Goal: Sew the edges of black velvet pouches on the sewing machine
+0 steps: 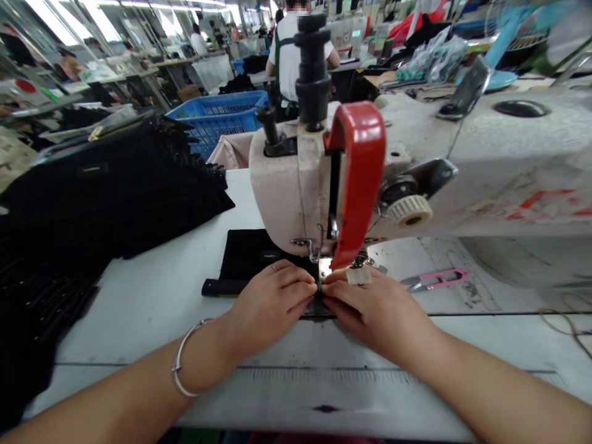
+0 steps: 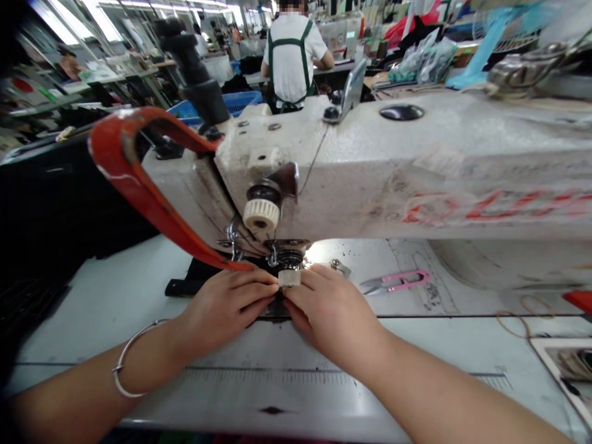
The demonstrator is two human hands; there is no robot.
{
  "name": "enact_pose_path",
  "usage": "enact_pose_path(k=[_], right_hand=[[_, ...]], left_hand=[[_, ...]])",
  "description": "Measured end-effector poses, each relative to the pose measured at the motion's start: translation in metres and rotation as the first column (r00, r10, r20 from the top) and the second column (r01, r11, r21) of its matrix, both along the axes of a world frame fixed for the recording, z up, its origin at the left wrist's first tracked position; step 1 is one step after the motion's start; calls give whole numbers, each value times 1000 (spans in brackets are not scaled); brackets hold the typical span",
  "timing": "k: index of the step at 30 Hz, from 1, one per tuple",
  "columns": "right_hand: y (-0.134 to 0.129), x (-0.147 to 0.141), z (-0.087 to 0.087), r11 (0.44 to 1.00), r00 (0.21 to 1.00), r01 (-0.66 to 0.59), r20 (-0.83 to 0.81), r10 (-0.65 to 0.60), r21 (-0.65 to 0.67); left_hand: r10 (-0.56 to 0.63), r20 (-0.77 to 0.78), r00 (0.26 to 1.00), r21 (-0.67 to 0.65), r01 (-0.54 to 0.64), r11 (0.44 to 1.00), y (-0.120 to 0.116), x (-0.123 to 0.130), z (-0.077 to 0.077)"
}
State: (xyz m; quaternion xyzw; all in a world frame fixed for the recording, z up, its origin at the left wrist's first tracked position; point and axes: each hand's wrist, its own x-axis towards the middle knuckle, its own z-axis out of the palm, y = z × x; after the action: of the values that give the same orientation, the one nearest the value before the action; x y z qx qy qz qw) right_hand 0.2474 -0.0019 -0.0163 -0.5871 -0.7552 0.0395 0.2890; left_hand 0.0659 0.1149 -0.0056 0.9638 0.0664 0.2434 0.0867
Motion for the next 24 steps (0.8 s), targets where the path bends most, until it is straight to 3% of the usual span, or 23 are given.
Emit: enact_pose_path(k=[7,24], right_hand=[[-5,-1,-6,1000,1000,-9,8,9,-10],[13,3,-7,989,984,79,146,-97,127]], left_hand=[[-10,-22,1000,-67,9,998,0,-2,-1],[37,39,999,-30,-35,999,18,11,-9]])
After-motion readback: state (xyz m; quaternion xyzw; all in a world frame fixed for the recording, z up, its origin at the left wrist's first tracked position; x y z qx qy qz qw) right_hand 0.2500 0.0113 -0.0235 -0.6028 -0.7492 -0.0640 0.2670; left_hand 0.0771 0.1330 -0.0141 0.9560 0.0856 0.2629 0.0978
